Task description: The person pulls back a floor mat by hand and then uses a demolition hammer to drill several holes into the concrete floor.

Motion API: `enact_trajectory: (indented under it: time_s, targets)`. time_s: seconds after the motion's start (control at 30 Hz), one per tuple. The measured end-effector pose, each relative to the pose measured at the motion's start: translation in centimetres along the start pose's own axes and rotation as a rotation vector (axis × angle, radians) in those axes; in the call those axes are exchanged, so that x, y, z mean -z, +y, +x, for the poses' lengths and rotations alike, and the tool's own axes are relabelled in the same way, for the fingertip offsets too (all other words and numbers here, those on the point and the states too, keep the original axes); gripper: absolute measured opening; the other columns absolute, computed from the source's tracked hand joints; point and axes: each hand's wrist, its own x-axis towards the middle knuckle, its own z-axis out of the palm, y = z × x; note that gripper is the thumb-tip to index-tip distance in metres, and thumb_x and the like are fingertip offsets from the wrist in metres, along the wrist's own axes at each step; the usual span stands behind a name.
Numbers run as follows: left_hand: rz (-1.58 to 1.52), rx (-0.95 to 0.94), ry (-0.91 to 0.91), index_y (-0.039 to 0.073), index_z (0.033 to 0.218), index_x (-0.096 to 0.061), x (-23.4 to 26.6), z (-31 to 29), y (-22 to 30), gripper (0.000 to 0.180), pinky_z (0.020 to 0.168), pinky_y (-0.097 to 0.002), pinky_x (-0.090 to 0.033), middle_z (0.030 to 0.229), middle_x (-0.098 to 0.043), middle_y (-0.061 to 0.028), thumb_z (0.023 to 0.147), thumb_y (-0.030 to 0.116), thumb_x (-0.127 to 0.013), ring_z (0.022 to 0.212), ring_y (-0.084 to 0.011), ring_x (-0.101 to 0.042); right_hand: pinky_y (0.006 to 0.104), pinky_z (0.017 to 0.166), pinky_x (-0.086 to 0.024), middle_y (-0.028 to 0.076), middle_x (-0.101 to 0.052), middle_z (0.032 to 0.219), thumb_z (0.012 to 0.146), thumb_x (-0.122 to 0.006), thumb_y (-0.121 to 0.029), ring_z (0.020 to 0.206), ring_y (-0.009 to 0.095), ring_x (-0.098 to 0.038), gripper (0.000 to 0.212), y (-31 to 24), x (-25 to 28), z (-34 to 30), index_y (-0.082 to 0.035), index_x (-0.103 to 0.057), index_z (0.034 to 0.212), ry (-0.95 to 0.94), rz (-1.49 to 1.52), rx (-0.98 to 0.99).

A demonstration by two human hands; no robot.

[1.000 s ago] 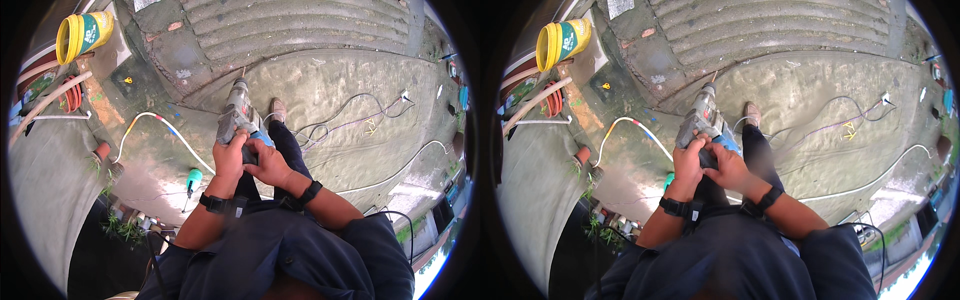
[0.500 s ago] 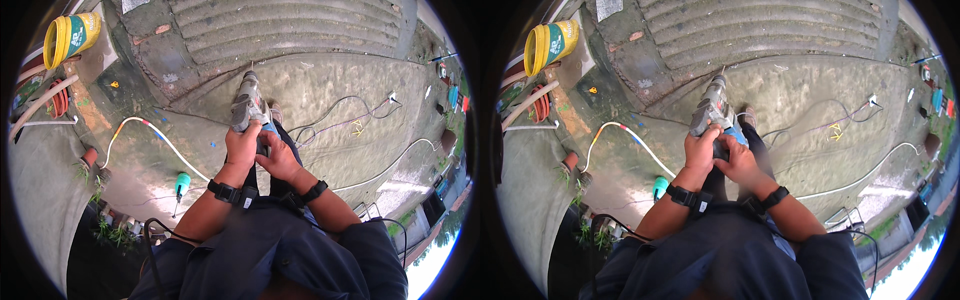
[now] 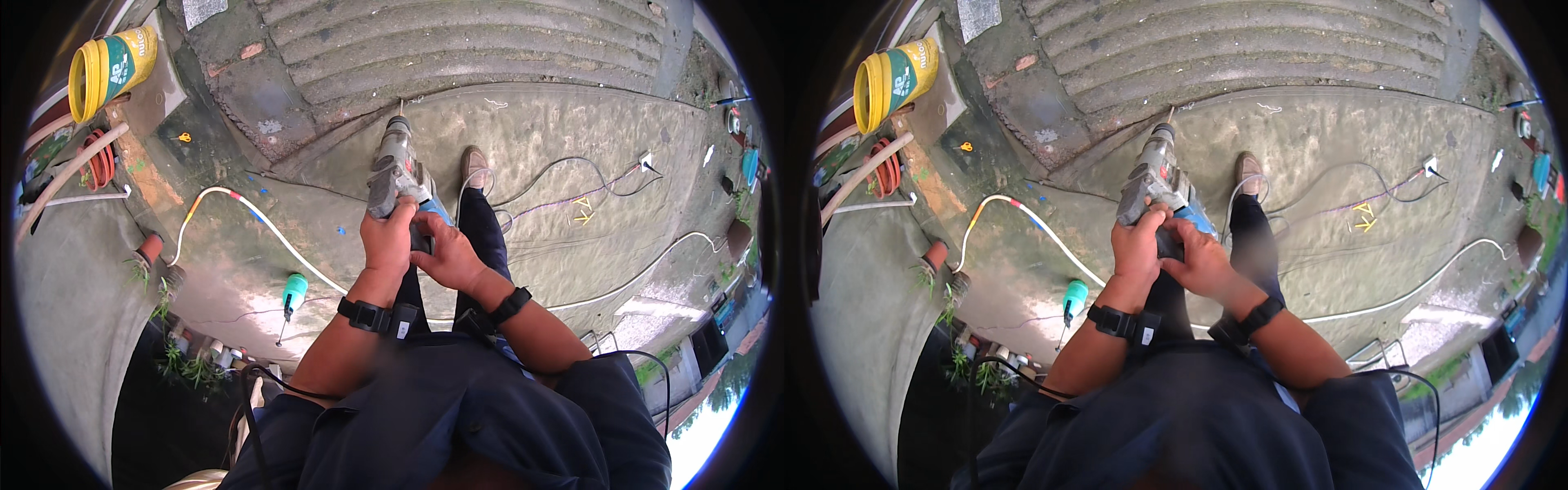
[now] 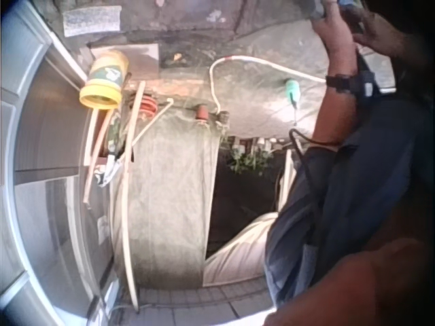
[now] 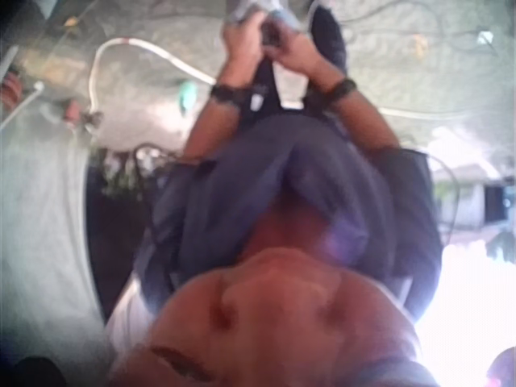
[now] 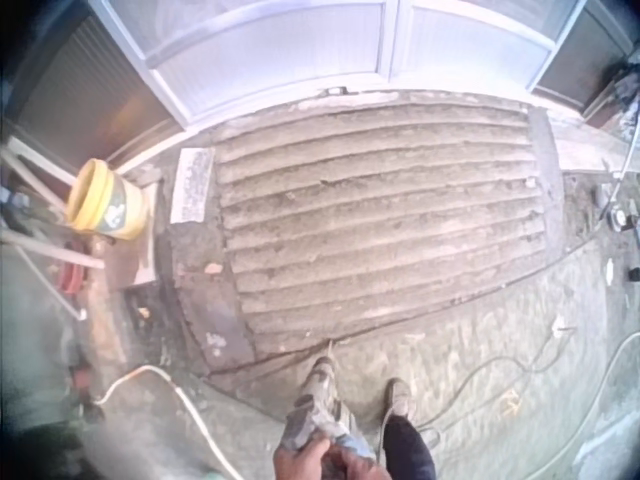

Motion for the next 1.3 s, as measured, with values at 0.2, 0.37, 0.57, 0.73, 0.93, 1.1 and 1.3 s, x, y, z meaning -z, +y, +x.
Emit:
enact_trajectory:
  time_s: [0.2, 0.37, 0.57, 0.73, 0.93, 1.1, 1.3]
  targets:
    - [0.002, -0.029, 0.003, -0.001, 0.11, -0.056, -0.2, -0.3, -0.8, 0.028, 0.079, -0.0331, -0.054, 0.094, -0.066, -0.0105, 0.083, -0.004, -0.06, 0.086, -0.0199, -0.065, 0.0425, 0.087, -0.052, 0.019, -0.065, 0.108, 0.075, -0.078, -0.016, 0.104, 0.035, -0.064, 0.063, 0.0, 0.9, 0.0, -0.005, -0.047, 0.128, -0.013, 0.037, 0.0]
    - [0.023, -0.028, -0.003, 0.0, 0.109, -0.056, -0.7, 0.7, -0.6, 0.027, 0.078, -0.0331, -0.054, 0.093, -0.066, -0.0104, 0.083, -0.004, -0.06, 0.085, -0.0197, -0.065, 0.0425, 0.092, -0.051, 0.021, -0.065, 0.112, 0.078, -0.077, -0.017, 0.108, 0.036, -0.064, 0.064, 0.3, 1.1, 0.5, -0.004, -0.044, 0.131, -0.031, 0.01, -0.029]
    - [0.027, -0.034, 0.017, 0.0, 0.108, -0.057, -1.0, 1.0, -0.7, 0.025, 0.076, -0.0324, -0.053, 0.092, -0.066, -0.0098, 0.083, -0.004, -0.06, 0.082, -0.0191, -0.065, 0.0422, 0.094, -0.051, 0.022, -0.064, 0.114, 0.079, -0.076, -0.017, 0.11, 0.036, -0.064, 0.065, 0.2, 1.4, 1.0, -0.005, -0.042, 0.133, -0.04, 0.004, -0.038]
    - [0.032, -0.039, 0.004, 0.0, 0.105, -0.059, -0.9, 1.4, -0.1, 0.023, 0.074, -0.0319, -0.053, 0.09, -0.066, -0.009, 0.082, -0.004, -0.061, 0.079, -0.0188, -0.065, 0.042, 0.095, -0.05, 0.022, -0.064, 0.114, 0.078, -0.075, -0.016, 0.11, 0.036, -0.063, 0.065, -0.8, 1.3, 1.5, -0.005, -0.042, 0.133, -0.058, 0.016, -0.094]
    - [0.053, -0.019, 0.049, 0.001, 0.102, -0.059, -0.6, 2.0, 0.4, 0.022, 0.07, -0.031, -0.054, 0.088, -0.065, -0.0081, 0.081, -0.005, -0.063, 0.075, -0.0182, -0.065, 0.0425, 0.095, -0.05, 0.023, -0.064, 0.115, 0.078, -0.075, -0.015, 0.111, 0.037, -0.063, 0.063, -0.6, 0.3, 2.0, -0.005, -0.043, 0.132, -0.035, 0.029, -0.105]
    - [0.094, -0.014, 0.057, 0.001, 0.101, -0.059, -0.9, 2.8, 0.7, 0.021, 0.07, -0.0311, -0.054, 0.088, -0.065, -0.0081, 0.081, -0.005, -0.063, 0.076, -0.018, -0.065, 0.0436, 0.095, -0.05, 0.023, -0.064, 0.115, 0.078, -0.074, -0.014, 0.11, 0.037, -0.063, 0.064, -0.9, 0.4, 2.6, -0.005, -0.042, 0.133, -0.029, 0.051, -0.109]
    - [0.043, -0.016, 0.079, 0.001, 0.099, -0.06, -1.4, 2.6, 0.4, 0.019, 0.069, -0.0306, -0.053, 0.088, -0.065, -0.008, 0.082, -0.005, -0.062, 0.075, -0.0177, -0.065, 0.0444, 0.093, -0.051, 0.023, -0.065, 0.113, 0.078, -0.074, -0.014, 0.109, 0.038, -0.063, 0.063, -0.3, 0.7, 2.8, -0.005, -0.042, 0.132, -0.031, 0.012, -0.07]
